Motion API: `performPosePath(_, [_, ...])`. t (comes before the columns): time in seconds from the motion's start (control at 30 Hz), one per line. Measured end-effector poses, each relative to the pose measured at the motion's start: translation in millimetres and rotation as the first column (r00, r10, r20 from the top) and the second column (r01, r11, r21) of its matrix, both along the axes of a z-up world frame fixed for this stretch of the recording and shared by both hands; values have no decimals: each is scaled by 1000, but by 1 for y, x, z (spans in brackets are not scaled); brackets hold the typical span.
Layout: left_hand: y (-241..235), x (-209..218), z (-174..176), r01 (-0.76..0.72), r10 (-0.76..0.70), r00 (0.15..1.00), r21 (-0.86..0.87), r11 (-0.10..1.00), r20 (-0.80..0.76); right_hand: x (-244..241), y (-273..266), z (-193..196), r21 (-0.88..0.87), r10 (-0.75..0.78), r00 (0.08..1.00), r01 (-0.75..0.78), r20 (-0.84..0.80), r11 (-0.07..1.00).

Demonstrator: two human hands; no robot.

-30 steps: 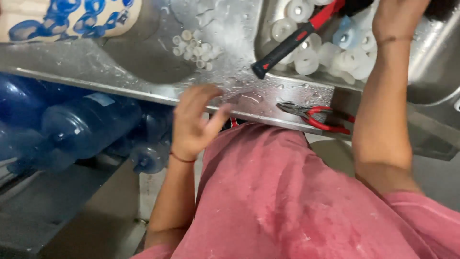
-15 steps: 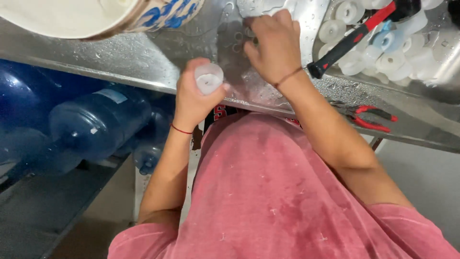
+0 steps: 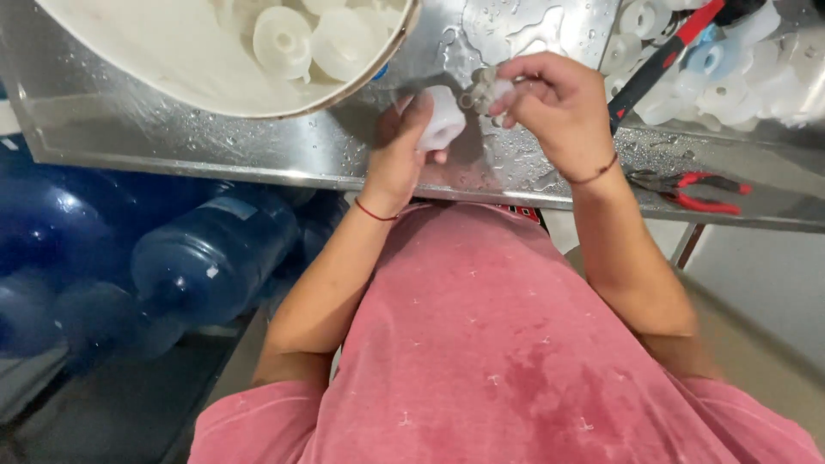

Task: The person repeatedly picks up white plastic rings and smaller white plastic pieces from a stainless steel sink, then joins them together by hand. The assembled parts are placed into a white bucket with blue patterns. The person continues this assembly process throughout the video.

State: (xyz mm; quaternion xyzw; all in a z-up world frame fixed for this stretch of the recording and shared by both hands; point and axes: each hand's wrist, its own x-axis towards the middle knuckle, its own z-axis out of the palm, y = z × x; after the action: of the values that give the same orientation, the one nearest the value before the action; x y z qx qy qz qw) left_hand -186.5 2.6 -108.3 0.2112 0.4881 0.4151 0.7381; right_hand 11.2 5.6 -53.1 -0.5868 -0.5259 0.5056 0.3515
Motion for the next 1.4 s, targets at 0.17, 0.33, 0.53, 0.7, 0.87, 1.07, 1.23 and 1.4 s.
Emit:
performPosePath(0.17, [23, 65, 36, 261, -239, 936, -56, 964, 257, -3, -50, 24, 66, -318, 926, 337, -202, 939])
performPosePath(0.33, [25, 104, 51, 410, -399, 906, -58, 910, 139, 21, -68, 24, 100, -485, 867, 496, -117, 863])
performPosePath(0.53, [9, 127, 38, 520, -505, 846, -53, 852, 171, 51, -82, 32, 68, -266, 963, 269, -50, 961])
performPosePath(0.7, [5, 133, 42, 545, -537, 837, -61, 836, 108, 55, -92, 18, -5, -335, 907, 345, -255, 939])
performPosePath(0.87, [2, 132, 24, 558, -565, 823, -107, 823, -61, 51, -90, 8, -84, -291, 903, 280, -316, 956])
performPosePath(1.07, [-7, 129, -9, 485, -466, 868, 91, 870, -169, 26, -85, 5, 206, -399, 872, 351, 282, 913])
performPosePath(1.23, [-6, 126, 22, 510, -447, 842, 178, 841, -301, 14, -85, 1, 374, -536, 795, 422, 285, 826])
performPosePath(1.4, [4, 130, 21, 529, -439, 841, 308, 791, -316, 16, -82, 8, 423, -584, 770, 454, 257, 784])
